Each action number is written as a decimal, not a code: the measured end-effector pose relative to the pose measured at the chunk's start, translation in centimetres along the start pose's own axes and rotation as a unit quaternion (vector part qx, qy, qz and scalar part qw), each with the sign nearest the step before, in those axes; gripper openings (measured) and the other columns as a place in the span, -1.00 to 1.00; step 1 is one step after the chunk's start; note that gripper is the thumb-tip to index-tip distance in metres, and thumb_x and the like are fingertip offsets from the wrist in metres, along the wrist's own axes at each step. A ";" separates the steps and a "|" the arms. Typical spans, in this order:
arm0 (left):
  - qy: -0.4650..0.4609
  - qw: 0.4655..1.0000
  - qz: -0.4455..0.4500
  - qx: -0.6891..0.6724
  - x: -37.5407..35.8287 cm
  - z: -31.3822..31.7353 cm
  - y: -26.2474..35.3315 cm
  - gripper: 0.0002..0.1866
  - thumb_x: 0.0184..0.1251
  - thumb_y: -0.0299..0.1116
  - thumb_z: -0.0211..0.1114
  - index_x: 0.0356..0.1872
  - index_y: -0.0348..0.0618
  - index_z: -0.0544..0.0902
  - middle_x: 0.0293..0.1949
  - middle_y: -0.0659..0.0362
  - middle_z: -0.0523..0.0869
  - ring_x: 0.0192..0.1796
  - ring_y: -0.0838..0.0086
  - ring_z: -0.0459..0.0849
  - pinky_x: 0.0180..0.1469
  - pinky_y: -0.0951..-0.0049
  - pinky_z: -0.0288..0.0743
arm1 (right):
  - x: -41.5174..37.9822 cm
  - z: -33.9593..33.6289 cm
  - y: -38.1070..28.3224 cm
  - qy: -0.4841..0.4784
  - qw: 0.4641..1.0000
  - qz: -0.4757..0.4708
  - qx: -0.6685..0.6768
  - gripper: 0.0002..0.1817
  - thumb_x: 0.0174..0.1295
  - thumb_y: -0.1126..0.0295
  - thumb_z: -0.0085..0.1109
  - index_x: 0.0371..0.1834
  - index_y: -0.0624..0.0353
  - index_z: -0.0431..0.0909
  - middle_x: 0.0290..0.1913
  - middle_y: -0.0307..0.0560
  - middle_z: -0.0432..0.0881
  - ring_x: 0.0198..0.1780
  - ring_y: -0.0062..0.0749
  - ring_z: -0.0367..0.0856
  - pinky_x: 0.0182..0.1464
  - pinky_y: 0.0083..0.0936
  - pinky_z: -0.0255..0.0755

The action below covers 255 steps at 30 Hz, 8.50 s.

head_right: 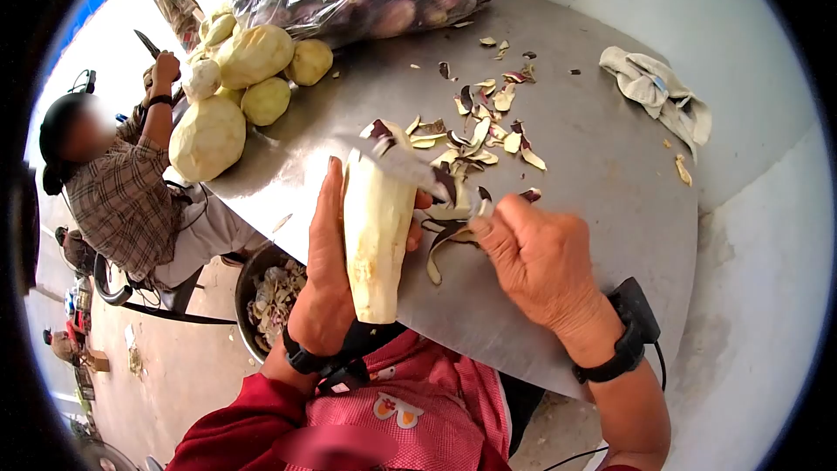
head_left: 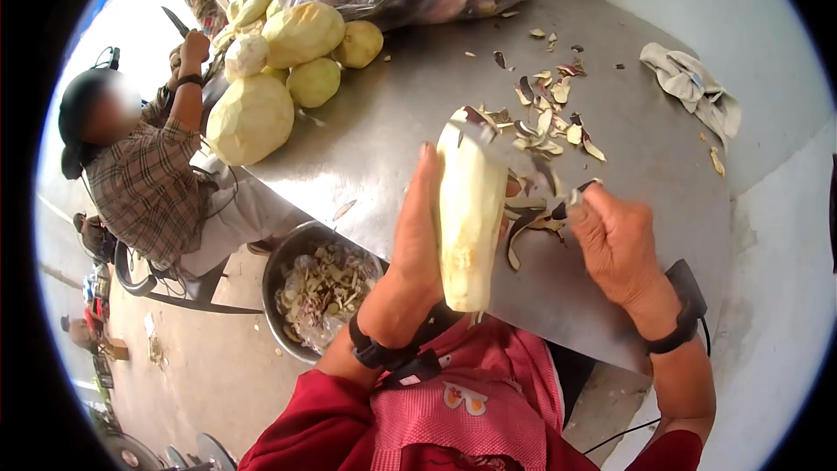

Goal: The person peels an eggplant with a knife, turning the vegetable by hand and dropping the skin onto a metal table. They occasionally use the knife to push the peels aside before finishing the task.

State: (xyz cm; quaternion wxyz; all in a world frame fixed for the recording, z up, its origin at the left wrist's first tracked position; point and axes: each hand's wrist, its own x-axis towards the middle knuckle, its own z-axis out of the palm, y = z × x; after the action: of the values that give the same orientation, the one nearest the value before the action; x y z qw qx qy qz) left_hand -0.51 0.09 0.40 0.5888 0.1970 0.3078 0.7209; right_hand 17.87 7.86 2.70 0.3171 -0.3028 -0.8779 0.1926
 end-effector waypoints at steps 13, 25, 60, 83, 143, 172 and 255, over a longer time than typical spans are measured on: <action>0.019 0.998 0.007 0.057 -0.2 -0.5 -0.4 -0.39 0.46 0.13 -0.20 0.16 -0.22 0.43 -0.11 -0.05 0.64 -0.42 0.28 0.62 -0.45 0.40 0.51 | -0.1 0.6 0.2 0.037 0.991 -0.090 -0.092 -0.63 0.26 0.12 0.17 -0.55 0.13 0.35 -0.64 -0.10 0.51 -0.62 -0.15 0.51 -0.59 -0.35 0.33; 0.025 0.999 0.009 0.023 0.1 -0.2 -0.3 -0.39 0.47 0.13 -0.22 0.14 -0.23 0.44 -0.17 -0.01 0.67 -0.35 0.33 0.68 -0.39 0.45 0.60 | 0.0 -0.2 -0.1 0.020 1.000 -0.005 -0.009 -0.60 0.26 0.13 0.17 -0.58 0.18 0.34 -0.68 -0.04 0.43 -0.63 -0.07 0.45 -0.58 -0.33 0.30; 0.025 0.997 0.038 0.061 0.0 -1.0 -0.8 -0.39 0.45 0.10 -0.16 0.23 -0.22 0.38 -0.03 -0.08 0.64 -0.35 0.33 0.67 -0.37 0.41 0.60 | -0.3 0.2 -0.3 -0.015 0.996 -0.089 -0.010 -0.64 0.24 0.16 0.20 -0.56 0.13 0.35 -0.66 -0.12 0.49 -0.64 -0.14 0.50 -0.59 -0.36 0.33; -0.053 0.998 0.016 0.034 -0.3 -0.5 -0.3 -0.38 0.49 0.10 -0.23 0.25 -0.24 0.35 0.05 -0.01 0.59 -0.15 0.33 0.67 -0.24 0.37 0.62 | 0.0 -0.7 0.7 -0.076 0.979 0.050 0.185 -0.55 0.36 0.11 0.04 -0.61 0.21 0.40 -0.70 -0.16 0.36 -0.65 -0.40 0.29 -0.55 -0.51 0.23; 0.005 0.997 0.051 0.053 -0.6 0.4 -0.5 -0.39 0.45 0.12 -0.17 0.20 -0.22 0.37 -0.08 0.00 0.64 -0.24 0.31 0.70 -0.28 0.41 0.64 | 0.7 -1.4 2.2 0.015 0.996 0.035 0.075 -0.56 0.36 0.19 0.06 -0.61 0.26 0.32 -0.72 -0.01 0.33 -0.66 -0.16 0.30 -0.56 -0.44 0.23; 0.023 0.994 -0.016 -0.107 -0.4 0.7 0.7 -0.42 0.48 0.09 -0.23 0.16 -0.18 0.45 -0.15 0.02 0.66 -0.35 0.30 0.62 -0.27 0.39 0.57 | 0.1 0.0 2.0 0.013 0.998 -0.025 0.064 -0.60 0.34 0.21 0.09 -0.53 0.26 0.29 -0.69 0.02 0.25 -0.66 -0.20 0.18 -0.58 -0.39 0.16; -0.063 0.997 -0.041 0.033 -3.8 -4.7 6.6 -0.35 0.37 0.01 -0.04 0.21 -0.43 0.33 0.02 -0.22 0.58 0.03 0.03 0.63 0.12 0.21 0.55 | 0.2 -0.1 2.2 0.030 0.993 0.016 0.116 -0.54 0.42 0.13 -0.03 -0.56 0.27 0.38 -0.66 -0.27 0.34 -0.56 -0.65 0.22 -0.50 -0.60 0.14</action>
State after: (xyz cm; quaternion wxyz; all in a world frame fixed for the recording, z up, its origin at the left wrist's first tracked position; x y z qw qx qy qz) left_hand -7.43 -5.40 1.69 0.6295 0.2484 0.3016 0.6716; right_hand 18.68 9.65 1.70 0.3734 -0.2839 -0.8346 0.2887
